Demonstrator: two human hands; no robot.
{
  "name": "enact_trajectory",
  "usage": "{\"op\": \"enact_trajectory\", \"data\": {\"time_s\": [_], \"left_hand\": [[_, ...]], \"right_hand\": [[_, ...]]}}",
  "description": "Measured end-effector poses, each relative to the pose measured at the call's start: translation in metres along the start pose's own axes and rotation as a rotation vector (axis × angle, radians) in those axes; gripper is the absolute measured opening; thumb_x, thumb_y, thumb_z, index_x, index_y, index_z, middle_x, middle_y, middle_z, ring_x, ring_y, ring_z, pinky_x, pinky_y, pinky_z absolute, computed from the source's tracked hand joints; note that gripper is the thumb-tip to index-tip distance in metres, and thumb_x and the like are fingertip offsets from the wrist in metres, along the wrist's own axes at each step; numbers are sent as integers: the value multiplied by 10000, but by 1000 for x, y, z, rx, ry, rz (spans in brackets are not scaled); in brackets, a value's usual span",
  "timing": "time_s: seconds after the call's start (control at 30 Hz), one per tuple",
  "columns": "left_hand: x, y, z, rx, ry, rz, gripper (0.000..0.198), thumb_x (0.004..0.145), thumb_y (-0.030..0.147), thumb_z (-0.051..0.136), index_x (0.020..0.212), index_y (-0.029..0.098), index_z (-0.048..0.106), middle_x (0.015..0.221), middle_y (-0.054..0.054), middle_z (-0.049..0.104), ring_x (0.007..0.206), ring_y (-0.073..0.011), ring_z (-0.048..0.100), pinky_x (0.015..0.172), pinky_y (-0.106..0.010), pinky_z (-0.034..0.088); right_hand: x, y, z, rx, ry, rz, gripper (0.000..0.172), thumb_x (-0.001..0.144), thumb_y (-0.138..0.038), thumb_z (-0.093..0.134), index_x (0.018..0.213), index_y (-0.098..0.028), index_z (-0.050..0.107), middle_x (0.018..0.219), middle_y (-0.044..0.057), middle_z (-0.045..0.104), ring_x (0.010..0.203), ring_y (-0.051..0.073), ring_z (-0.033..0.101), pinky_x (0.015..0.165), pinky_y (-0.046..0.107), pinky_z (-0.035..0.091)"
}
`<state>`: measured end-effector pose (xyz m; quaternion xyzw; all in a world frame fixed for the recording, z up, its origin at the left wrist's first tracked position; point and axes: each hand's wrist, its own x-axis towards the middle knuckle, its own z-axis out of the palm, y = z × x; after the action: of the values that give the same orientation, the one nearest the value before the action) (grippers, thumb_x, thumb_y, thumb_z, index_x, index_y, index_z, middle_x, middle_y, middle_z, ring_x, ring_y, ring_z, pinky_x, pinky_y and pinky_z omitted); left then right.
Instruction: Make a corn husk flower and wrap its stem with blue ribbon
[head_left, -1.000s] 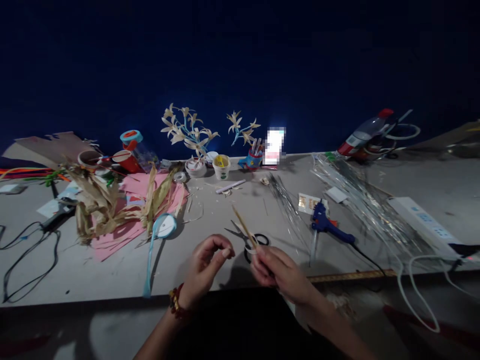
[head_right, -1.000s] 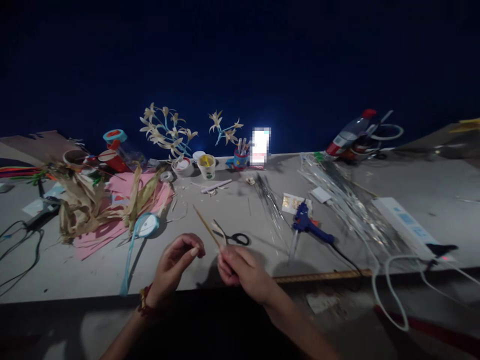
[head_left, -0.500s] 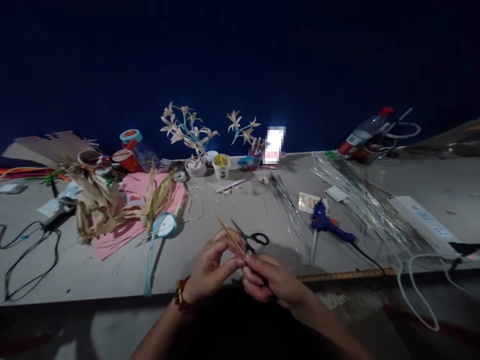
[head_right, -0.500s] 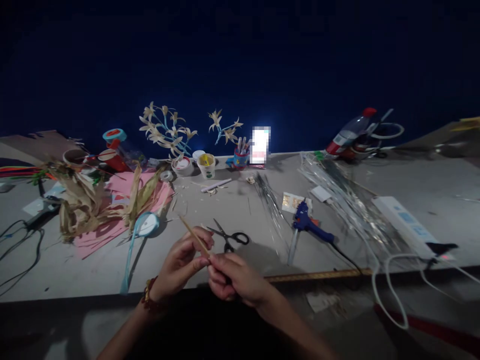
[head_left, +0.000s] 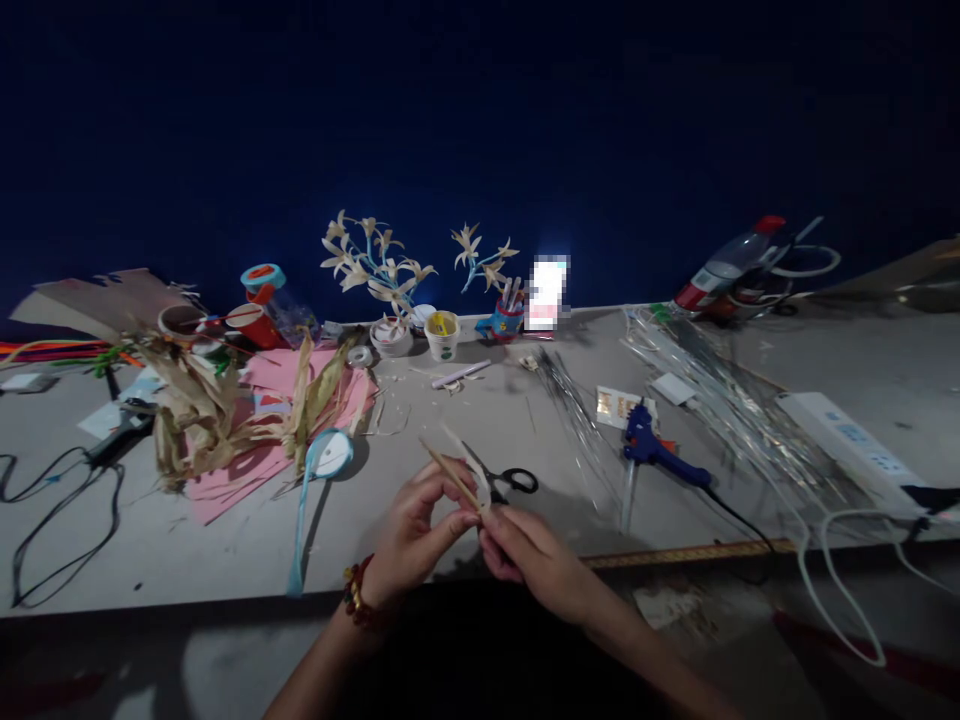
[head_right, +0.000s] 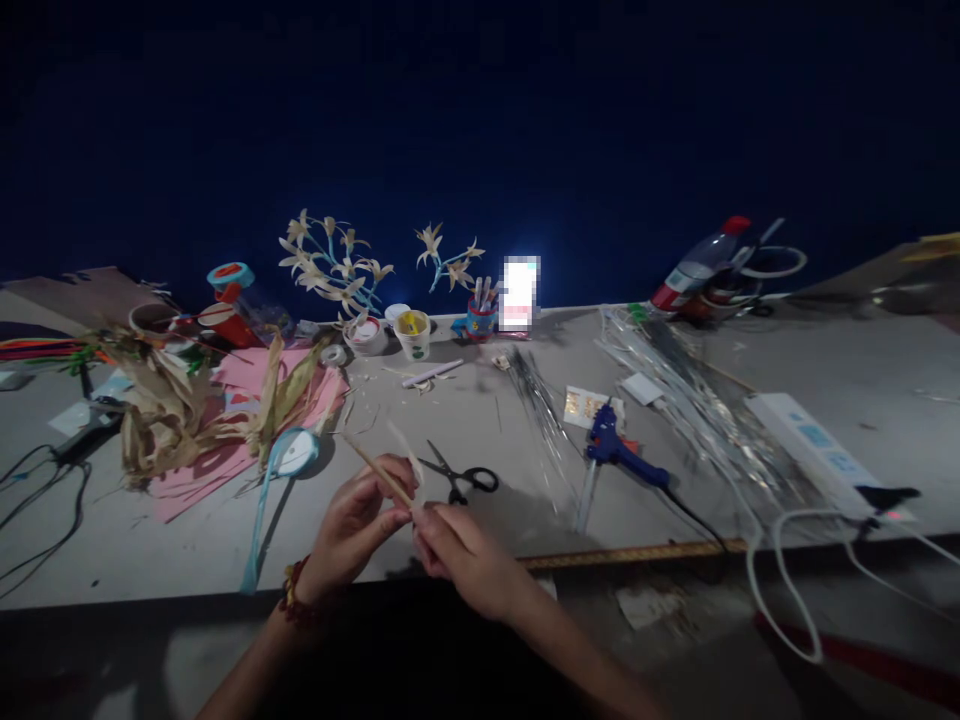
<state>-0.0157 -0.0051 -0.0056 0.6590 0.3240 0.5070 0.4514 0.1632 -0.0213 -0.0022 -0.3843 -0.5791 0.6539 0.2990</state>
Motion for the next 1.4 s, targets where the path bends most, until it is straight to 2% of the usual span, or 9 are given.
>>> {"op": "enact_trajectory", "data": {"time_s": [0.1,0.27,0.47,0.6,0.8,1.0,1.13,1.3,1.4], "left_hand": [[-1,1,0,14,-16,11,154,913,314,649,842,183,607,908,-69,629,903,-216,585,831,-365,483],[-4,-6,-1,-33,-1,51,111,902,262,667,829,185,634,877,-54,633,902,-212,608,910,-408,462],[-6,-9,-7,3,9,25,88,898,239,670,835,186,640,879,-47,638,902,-203,612,915,-396,469],[-6,-8,-9,7,-36,13,108,899,263,670,834,182,641,881,-61,651,915,-213,621,935,-416,477],[-4,2,-6,95,-56,71,112,904,295,656,898,189,621,938,-71,668,945,-224,623,1088,-519,373],[-6,0,-8,42,-68,76,114,910,283,646,844,190,650,893,-73,693,922,-233,633,990,-485,451],[-9,-5,-12,15,-78,100,72,891,218,669,824,196,657,860,-58,694,944,-231,637,931,-445,472],[-8,1,-11,44,-106,78,153,880,330,684,937,191,658,978,-98,696,1015,-260,624,998,-488,436],[-6,6,-7,127,-80,100,107,894,297,669,920,197,644,969,-90,702,1017,-252,622,1021,-490,416]], "right_hand": [[0,1,1,183,-68,61,558,958,-640,430,621,-195,452,505,-59,399,468,83,348,468,237,249],[-1,-2,-1,592,-245,161,518,953,-593,453,600,-221,380,397,-114,283,348,55,165,370,213,99],[-1,-3,-2,335,-84,98,537,966,-611,439,642,-184,466,492,-66,419,429,61,298,433,223,207],[-1,0,-1,224,-26,63,546,958,-631,442,635,-191,455,516,-57,427,464,75,326,472,241,250],[-1,3,1,12,21,23,526,990,-597,408,677,-184,495,590,-36,451,545,99,392,530,249,301],[-1,-1,4,313,-141,113,536,948,-623,454,617,-203,418,481,-76,360,433,69,277,451,241,188],[-4,-4,0,461,-180,153,516,936,-593,490,605,-208,402,434,-103,301,386,53,214,421,238,119],[-3,-3,0,430,-88,174,522,893,-623,557,626,-192,431,501,-96,327,411,44,249,425,235,124],[-2,-2,3,353,-27,168,524,861,-647,593,659,-181,464,551,-74,383,461,54,310,441,231,161]]}}
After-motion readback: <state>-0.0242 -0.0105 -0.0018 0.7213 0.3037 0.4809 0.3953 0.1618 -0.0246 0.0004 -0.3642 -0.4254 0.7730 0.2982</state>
